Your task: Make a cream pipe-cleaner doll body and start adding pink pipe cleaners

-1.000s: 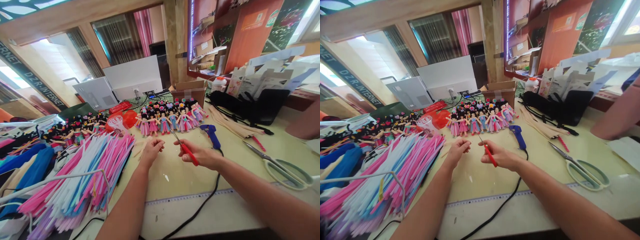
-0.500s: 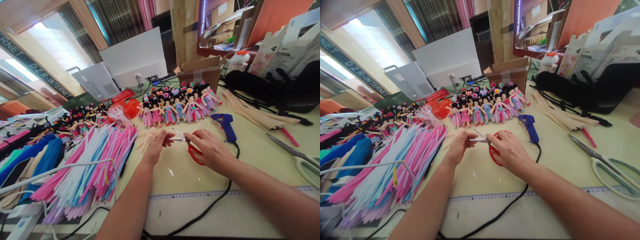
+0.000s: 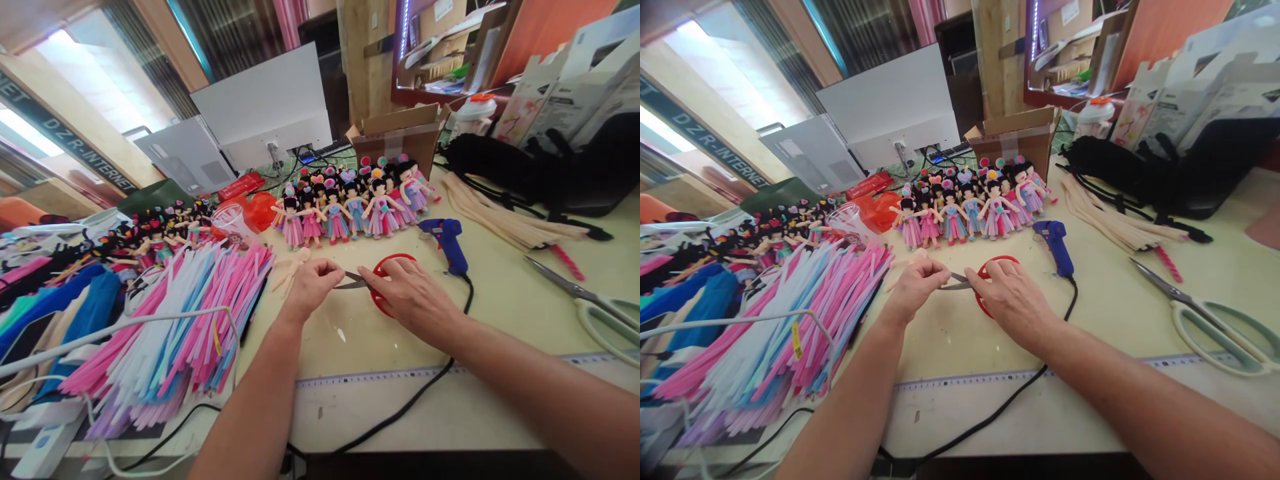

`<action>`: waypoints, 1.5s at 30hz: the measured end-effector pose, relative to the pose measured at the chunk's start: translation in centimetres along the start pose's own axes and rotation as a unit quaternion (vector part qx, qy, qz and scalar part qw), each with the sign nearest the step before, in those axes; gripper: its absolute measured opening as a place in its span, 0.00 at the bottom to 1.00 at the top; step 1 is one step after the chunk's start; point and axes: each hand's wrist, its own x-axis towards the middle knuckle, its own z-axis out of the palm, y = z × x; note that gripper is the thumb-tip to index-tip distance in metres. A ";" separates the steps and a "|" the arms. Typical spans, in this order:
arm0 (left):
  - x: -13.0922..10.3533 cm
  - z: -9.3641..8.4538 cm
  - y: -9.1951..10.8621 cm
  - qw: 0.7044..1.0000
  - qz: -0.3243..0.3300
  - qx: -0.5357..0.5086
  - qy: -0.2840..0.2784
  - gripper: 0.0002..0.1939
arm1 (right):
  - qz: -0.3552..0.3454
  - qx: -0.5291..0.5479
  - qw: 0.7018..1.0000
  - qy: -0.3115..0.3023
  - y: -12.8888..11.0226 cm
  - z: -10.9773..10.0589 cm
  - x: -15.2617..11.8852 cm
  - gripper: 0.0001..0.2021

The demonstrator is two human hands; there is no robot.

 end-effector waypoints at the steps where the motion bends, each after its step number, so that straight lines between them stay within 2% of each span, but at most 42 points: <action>1: 0.0 -0.1 0.1 1.000 -0.002 0.010 -0.004 0.07 | -0.004 -0.002 1.000 -0.001 0.0 0.0 0.0 0.22; 7: -0.4 -0.2 0.6 0.998 -0.022 0.054 -0.019 0.04 | -0.021 -0.016 1.000 0.002 -0.2 -0.3 -0.1 0.23; 13: -0.2 0.1 0.4 0.995 -0.020 0.095 -0.011 0.05 | -0.022 -0.025 0.999 0.005 -0.3 -0.7 0.0 0.21; 17: 0.1 -0.9 0.2 0.992 -0.020 0.118 0.033 0.06 | 0.024 -0.023 0.999 0.025 0.6 -1.0 0.0 0.20; 20: 0.1 -1.4 0.1 0.997 -0.008 0.065 0.044 0.09 | 0.053 -0.006 0.998 0.033 1.2 -1.1 0.0 0.20; 24: 0.1 -1.0 0.1 0.999 -0.004 -0.037 -0.012 0.09 | 0.041 0.020 0.998 0.030 1.1 -1.1 0.0 0.20; 27: 0.1 -0.6 0.0 0.998 0.004 -0.058 -0.032 0.12 | 0.027 0.019 0.999 0.025 0.7 -1.1 0.0 0.19; 32: 0.2 -0.4 -0.4 0.999 0.010 0.031 -0.018 0.08 | 0.000 0.005 1.000 0.005 0.2 -1.1 0.0 0.20; 36: 0.0 -0.6 -0.2 0.996 -0.008 0.081 -0.030 0.06 | -0.009 0.006 1.000 -0.013 0.0 -1.1 0.0 0.20; 45: -0.6 -1.3 0.7 0.990 -0.006 0.123 -0.062 0.08 | -0.008 0.018 0.999 -0.032 0.2 -1.1 -0.1 0.20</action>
